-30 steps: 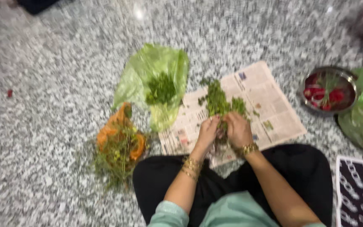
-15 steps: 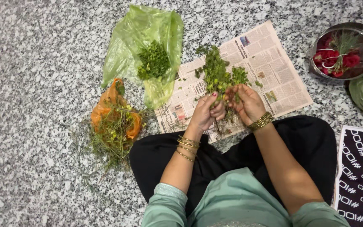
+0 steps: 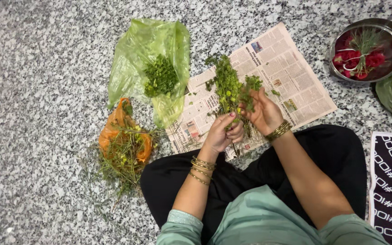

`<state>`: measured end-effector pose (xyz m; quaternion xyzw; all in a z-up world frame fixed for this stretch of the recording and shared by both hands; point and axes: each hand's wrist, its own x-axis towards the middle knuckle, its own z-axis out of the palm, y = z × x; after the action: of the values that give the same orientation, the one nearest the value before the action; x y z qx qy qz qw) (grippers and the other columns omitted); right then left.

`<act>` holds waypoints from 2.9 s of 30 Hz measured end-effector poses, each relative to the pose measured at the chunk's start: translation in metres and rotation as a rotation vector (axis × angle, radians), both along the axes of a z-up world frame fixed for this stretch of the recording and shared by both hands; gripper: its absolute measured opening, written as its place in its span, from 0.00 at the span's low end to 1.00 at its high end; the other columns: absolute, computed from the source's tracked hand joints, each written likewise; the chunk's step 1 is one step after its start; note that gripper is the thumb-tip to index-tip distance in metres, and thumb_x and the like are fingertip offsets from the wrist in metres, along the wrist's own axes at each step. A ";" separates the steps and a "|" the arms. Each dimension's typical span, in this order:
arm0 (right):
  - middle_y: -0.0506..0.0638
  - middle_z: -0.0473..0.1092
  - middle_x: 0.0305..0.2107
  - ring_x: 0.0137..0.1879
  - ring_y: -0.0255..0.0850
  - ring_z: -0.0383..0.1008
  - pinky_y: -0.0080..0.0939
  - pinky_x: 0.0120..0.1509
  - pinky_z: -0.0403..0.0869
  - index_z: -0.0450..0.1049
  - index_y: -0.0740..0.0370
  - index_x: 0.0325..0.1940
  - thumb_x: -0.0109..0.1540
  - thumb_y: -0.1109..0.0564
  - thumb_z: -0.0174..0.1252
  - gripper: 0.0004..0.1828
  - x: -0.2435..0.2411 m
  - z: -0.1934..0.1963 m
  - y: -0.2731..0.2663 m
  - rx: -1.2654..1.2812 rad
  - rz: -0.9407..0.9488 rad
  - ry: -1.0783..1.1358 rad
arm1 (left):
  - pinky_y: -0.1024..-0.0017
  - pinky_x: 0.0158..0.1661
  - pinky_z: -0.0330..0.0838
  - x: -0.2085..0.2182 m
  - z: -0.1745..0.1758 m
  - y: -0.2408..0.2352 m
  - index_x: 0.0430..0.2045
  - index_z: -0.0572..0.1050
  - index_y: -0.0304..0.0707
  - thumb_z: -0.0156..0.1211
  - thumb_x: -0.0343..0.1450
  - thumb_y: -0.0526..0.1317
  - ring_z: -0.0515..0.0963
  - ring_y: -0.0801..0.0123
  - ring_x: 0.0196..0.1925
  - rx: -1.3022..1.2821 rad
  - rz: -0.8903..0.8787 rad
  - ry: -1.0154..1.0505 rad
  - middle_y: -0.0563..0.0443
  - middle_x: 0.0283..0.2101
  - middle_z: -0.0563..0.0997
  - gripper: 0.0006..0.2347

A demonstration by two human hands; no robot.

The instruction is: The person sits on the floor and sorts through a pile of green leafy herbs, picking leaves and small stems from the stalks. The separated leaves are placed into a green plastic bag, while the remaining stems are set aside in an orange plastic bag.

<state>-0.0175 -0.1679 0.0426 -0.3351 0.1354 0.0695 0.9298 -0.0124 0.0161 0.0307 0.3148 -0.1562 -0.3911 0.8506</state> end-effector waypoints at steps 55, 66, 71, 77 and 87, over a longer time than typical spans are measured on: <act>0.45 0.68 0.22 0.21 0.30 0.61 0.30 0.22 0.60 0.69 0.59 0.35 0.67 0.54 0.57 0.08 0.003 -0.068 0.021 -0.476 0.018 -0.124 | 0.78 0.24 0.64 0.009 -0.015 -0.018 0.21 0.73 0.38 0.48 0.77 0.39 0.70 0.78 0.20 0.794 0.622 -0.505 0.57 0.19 0.74 0.13; 0.48 0.71 0.25 0.26 0.35 0.70 0.32 0.26 0.67 0.71 0.60 0.43 0.66 0.58 0.46 0.08 -0.006 -0.030 0.018 -0.291 0.049 -0.087 | 0.77 0.27 0.67 0.012 -0.020 -0.016 0.20 0.75 0.34 0.51 0.73 0.36 0.72 0.78 0.23 0.720 0.650 -0.541 0.55 0.21 0.77 0.10; 0.46 0.72 0.30 0.30 0.33 0.71 0.31 0.31 0.70 0.73 0.59 0.45 0.63 0.60 0.51 0.09 -0.004 -0.025 0.016 -0.204 0.103 -0.033 | 0.75 0.24 0.66 0.017 -0.023 -0.014 0.21 0.77 0.33 0.53 0.70 0.36 0.71 0.77 0.20 0.870 0.682 -0.588 0.56 0.18 0.76 0.09; 0.44 0.72 0.28 0.27 0.29 0.68 0.27 0.28 0.67 0.75 0.62 0.43 0.66 0.56 0.57 0.06 0.002 -0.034 0.010 -0.235 0.118 -0.027 | 0.74 0.24 0.62 0.021 -0.045 -0.012 0.23 0.75 0.31 0.54 0.76 0.37 0.67 0.79 0.22 0.784 0.718 -0.535 0.56 0.20 0.72 0.11; 0.45 0.75 0.26 0.24 0.28 0.66 0.29 0.26 0.66 0.78 0.52 0.51 0.64 0.60 0.58 0.12 -0.005 -0.028 0.033 -0.797 0.143 -0.088 | 0.82 0.15 0.56 0.015 0.008 -0.006 0.25 0.73 0.40 0.45 0.78 0.41 0.59 0.82 0.13 0.360 0.606 -0.006 0.55 0.23 0.78 0.13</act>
<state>-0.0228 -0.1348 0.0149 -0.6805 0.0883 0.0616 0.7248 0.0027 0.0102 0.0384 0.4929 0.0131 -0.1412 0.8585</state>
